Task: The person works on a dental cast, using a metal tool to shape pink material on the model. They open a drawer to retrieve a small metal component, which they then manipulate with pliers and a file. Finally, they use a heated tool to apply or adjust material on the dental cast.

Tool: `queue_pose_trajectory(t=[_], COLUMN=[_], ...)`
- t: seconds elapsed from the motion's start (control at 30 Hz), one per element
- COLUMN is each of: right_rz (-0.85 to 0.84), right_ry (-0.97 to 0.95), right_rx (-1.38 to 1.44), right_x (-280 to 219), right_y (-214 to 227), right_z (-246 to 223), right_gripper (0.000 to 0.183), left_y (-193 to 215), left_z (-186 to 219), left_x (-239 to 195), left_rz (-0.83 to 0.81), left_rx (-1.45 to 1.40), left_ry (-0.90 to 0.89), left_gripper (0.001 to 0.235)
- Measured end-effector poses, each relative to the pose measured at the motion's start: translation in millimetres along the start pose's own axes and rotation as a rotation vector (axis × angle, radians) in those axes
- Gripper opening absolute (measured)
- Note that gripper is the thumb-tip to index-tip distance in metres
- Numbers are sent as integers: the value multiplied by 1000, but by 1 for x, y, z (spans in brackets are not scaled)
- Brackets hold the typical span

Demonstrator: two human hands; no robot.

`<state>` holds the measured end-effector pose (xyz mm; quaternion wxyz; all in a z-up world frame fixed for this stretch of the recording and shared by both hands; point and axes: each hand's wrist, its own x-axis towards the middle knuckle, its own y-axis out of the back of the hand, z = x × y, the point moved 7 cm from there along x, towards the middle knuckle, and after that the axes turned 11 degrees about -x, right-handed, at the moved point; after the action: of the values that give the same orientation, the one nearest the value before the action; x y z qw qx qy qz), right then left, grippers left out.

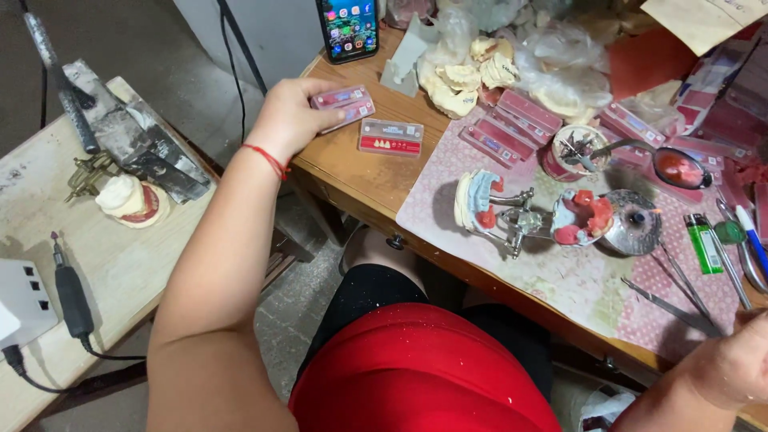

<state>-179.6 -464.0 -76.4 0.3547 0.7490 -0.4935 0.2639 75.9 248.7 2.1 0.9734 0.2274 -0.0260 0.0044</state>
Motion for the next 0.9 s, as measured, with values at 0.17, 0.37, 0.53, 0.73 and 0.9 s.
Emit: queue_pose_trajectory(t=[0.17,0.37,0.53,0.73,0.9], right_rz=[51,15,-15,-435,-600], right_ry=[-32,54,-89,-169,296], right_rx=[22,213,239,10,-382], right_x=[7,30,29,63,85], right_y=[-8,-12,-14,-33,-37], right_z=[-38,-154,-144,-146,-168], right_gripper=[22,35,29,22,24], left_y=[-6,-4,0,-21,-55], left_z=[-1,3,-12,32,91], left_x=[-9,-24,-32,-73,-125], left_rz=[-48,-65,-38,116,280], left_rx=[259,399,387,24,209], left_ry=[-188,-270,-387,-469,-749], left_gripper=[47,51,42,32,29])
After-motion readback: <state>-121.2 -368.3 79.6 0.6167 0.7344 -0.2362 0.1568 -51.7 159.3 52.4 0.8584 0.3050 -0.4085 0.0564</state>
